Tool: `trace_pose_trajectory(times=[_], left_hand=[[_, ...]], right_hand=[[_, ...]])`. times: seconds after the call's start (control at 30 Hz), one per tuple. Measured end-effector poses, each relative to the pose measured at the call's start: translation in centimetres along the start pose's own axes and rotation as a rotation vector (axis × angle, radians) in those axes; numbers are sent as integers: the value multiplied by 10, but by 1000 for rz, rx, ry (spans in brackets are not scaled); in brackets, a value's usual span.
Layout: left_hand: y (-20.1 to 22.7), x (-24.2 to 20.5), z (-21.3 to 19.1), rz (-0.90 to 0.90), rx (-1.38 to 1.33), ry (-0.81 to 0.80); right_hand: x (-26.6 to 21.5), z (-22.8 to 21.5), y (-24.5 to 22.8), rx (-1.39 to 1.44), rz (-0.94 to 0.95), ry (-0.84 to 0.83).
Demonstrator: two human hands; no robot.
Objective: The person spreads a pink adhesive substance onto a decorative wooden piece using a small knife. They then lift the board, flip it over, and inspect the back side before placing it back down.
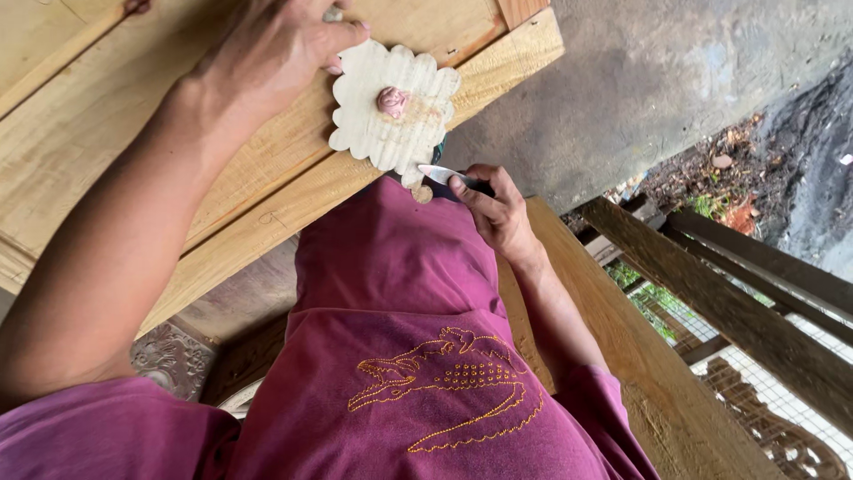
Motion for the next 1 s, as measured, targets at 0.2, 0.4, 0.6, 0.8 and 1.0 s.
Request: trace_pose_trajectory(times=[0.2, 0.4, 0.6, 0.8, 1.0], left_hand=[[10, -8, -5, 363, 339, 66], [6, -11, 1, 402, 435, 103], [8, -11, -1, 426, 438, 126], [12, -8, -8, 421, 410, 153], [7, -10, -3, 406, 388, 135]], right_hand=[[-5, -16, 6, -76, 80, 11], [13, 12, 39, 478, 372, -79], [27, 59, 73, 828, 519, -274], [9, -13, 42, 233, 419, -92], [21, -62, -38, -237, 217, 19]])
Point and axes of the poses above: each hand's wrist, its own x-axis towards the middle knuckle, its own z-axis out of the palm, y = z × x, the point moved 6 cm from there along x, towards the middle knuckle, and after that the axes turned 14 degrees about z, right-handed, at the moved point
